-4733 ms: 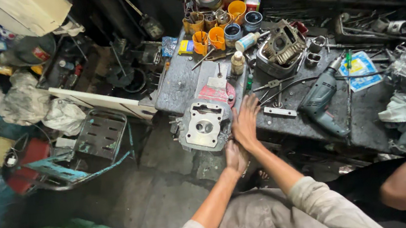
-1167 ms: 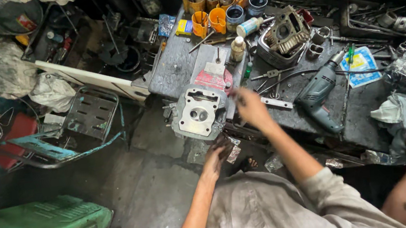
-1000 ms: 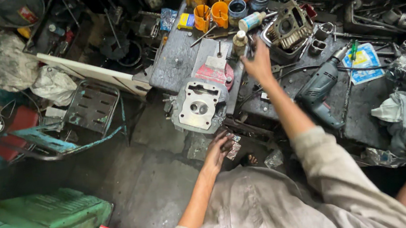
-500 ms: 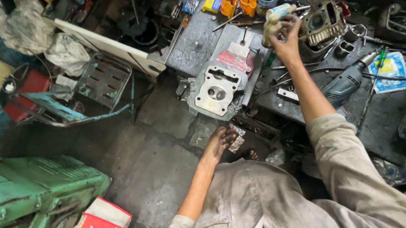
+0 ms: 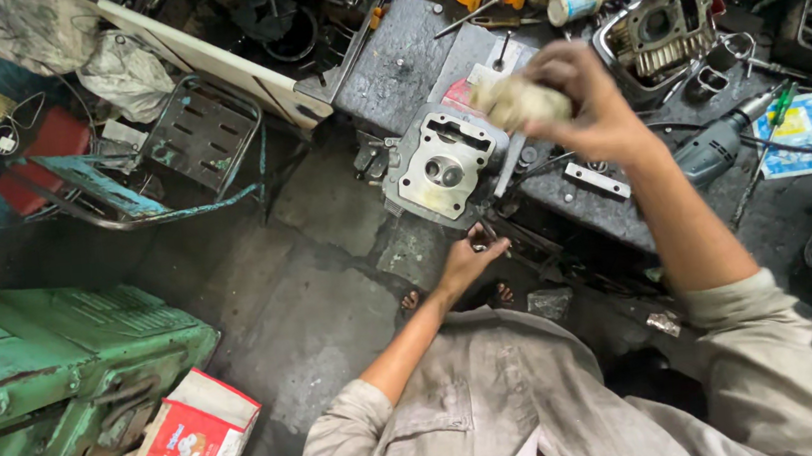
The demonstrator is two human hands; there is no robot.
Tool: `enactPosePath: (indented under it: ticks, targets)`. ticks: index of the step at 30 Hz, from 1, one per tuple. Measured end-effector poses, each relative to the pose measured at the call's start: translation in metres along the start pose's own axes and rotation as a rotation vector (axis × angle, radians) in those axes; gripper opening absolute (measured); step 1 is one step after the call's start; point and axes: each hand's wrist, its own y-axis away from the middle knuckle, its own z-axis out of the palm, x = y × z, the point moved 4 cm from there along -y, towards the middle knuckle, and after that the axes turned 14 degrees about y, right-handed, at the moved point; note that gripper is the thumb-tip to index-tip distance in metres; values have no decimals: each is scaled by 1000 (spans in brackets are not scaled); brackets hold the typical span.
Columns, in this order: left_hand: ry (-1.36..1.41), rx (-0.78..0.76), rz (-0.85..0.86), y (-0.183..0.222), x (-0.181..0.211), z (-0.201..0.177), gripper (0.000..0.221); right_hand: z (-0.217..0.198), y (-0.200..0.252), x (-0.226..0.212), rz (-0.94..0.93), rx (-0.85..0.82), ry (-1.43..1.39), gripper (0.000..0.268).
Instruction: The person cleans a metal engine cylinder head clamped in a vise using a cloth and a liquid from a bottle. They wipe the surface, apply liquid, and continue wiping the interior and exterior of the part.
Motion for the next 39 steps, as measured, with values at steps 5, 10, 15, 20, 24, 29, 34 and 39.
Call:
enactPosePath:
  ticks: [5,10,15,20,24,29,34,39]
  targets:
    - [105,32,-82,-4,-22,-3,27,31,0,-39,80,-278,455,61]
    - [145,8,-153,1,-39,-6,25,25,-2,-60,-14,-226,535,57]
    - [282,-152,-170,10,-50,7,20,21,-4,-65,-130,-130,489,54]
    - [252,-182,-192,7,-42,11,25,31,-2,-55,-81,-222,587,55]
    - [226,-194,-249,11,-41,12,32,29,3,-53,-44,-108,479,51]
    - [246,-174,-271,10,-44,12,35,37,2,-57,-76,-220,637,49]
    - [269,-195,-254,6,-47,14,36,35,-2,-66,-34,-125,636,43]
    - [251,-178,-282,7,-51,10,36,40,-4,-75,-141,-270,717,45]
